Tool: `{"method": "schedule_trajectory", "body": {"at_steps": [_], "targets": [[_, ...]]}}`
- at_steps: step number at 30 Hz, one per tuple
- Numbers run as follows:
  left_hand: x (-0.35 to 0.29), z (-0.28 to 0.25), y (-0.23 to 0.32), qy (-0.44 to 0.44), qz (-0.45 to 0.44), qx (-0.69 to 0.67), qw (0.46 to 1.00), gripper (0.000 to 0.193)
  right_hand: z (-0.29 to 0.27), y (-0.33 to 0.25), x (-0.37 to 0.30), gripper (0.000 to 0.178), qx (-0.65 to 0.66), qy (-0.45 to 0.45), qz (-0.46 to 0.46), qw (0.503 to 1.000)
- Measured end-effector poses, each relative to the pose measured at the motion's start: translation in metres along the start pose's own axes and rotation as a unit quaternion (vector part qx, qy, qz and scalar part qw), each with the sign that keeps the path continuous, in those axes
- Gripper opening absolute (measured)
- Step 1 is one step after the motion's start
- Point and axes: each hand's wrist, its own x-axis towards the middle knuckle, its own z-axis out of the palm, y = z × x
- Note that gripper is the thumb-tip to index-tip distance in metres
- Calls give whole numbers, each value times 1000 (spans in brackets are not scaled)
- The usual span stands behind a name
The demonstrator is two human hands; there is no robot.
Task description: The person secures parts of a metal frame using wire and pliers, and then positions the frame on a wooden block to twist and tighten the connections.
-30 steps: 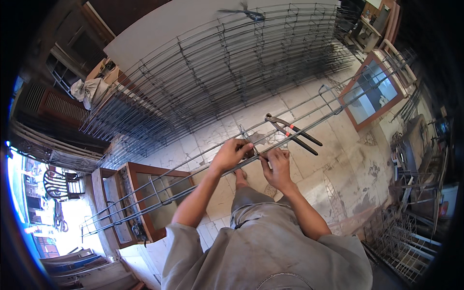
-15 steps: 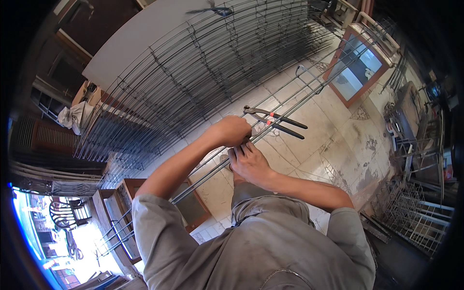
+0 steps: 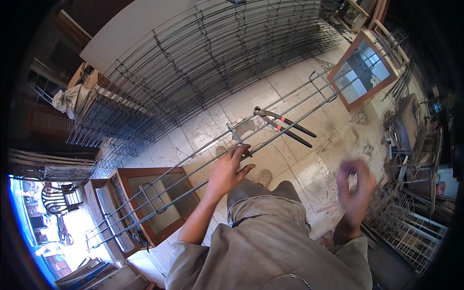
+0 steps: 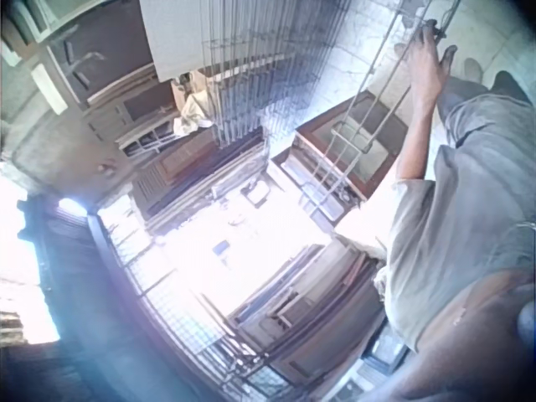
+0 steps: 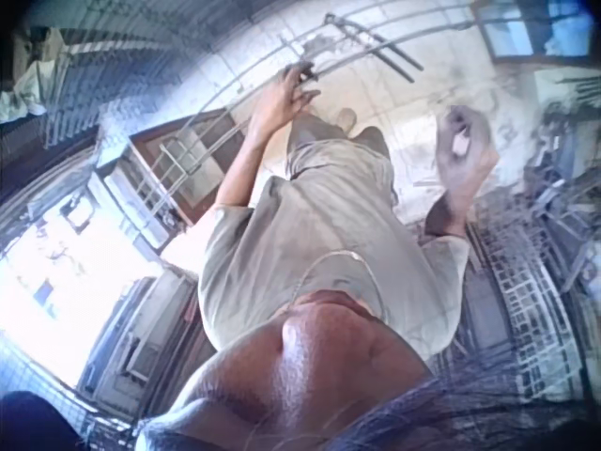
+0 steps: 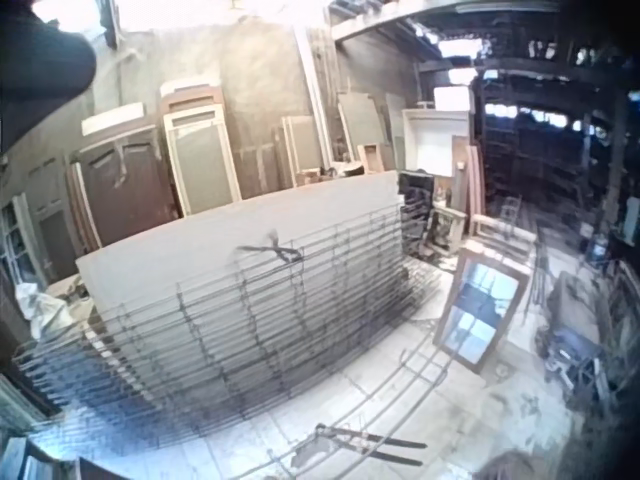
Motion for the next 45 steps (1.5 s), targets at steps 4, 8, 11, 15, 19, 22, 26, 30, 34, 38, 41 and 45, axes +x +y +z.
{"method": "schedule_trajectory", "body": {"at_steps": [4, 8, 11, 15, 19, 22, 26, 30, 34, 38, 41, 45], "targets": [[-1, 20, -10, 72, 9, -45, 996, 27, 62, 85, 43, 22, -130, -132, 15, 983], [5, 21, -10, 82, 7, -80, 993, 18, 119, 135, 46, 32, -226, -127, -167, 951], [5, 18, -12, 79, 8, -87, 993, 16, 138, 143, 44, 40, -193, -137, -205, 949], [8, 13, -16, 42, -19, -141, 989, 18, 145, 126, 35, 44, -162, -154, -206, 953], [10, 18, -10, 66, -20, -122, 990, 17, 166, 136, 38, 35, -220, -166, -228, 934], [10, 17, -12, 49, -17, -138, 989, 16, 170, 139, 41, 25, -234, -190, -206, 931], [16, 9, -19, 17, 15, -164, 986, 16, 150, 126, 45, 18, -150, -250, -152, 945], [27, -8, -24, -3, 99, -137, 986, 15, 111, 105, 32, 13, -63, -261, -64, 961], [40, -16, -34, -91, 140, -150, 975, 12, 56, 70, 19, 13, -33, -307, 103, 946], [55, -22, -38, -168, 217, -149, 950, 9, 4, 55, 0, 15, -8, -341, 196, 919], [58, -20, -46, -183, 222, -157, 945, 8, -30, 42, -3, 19, -19, -384, 165, 908], [38, -35, -38, -93, 143, -118, 978, 26, -46, 4, 2, 24, -58, -384, 109, 915]]}}
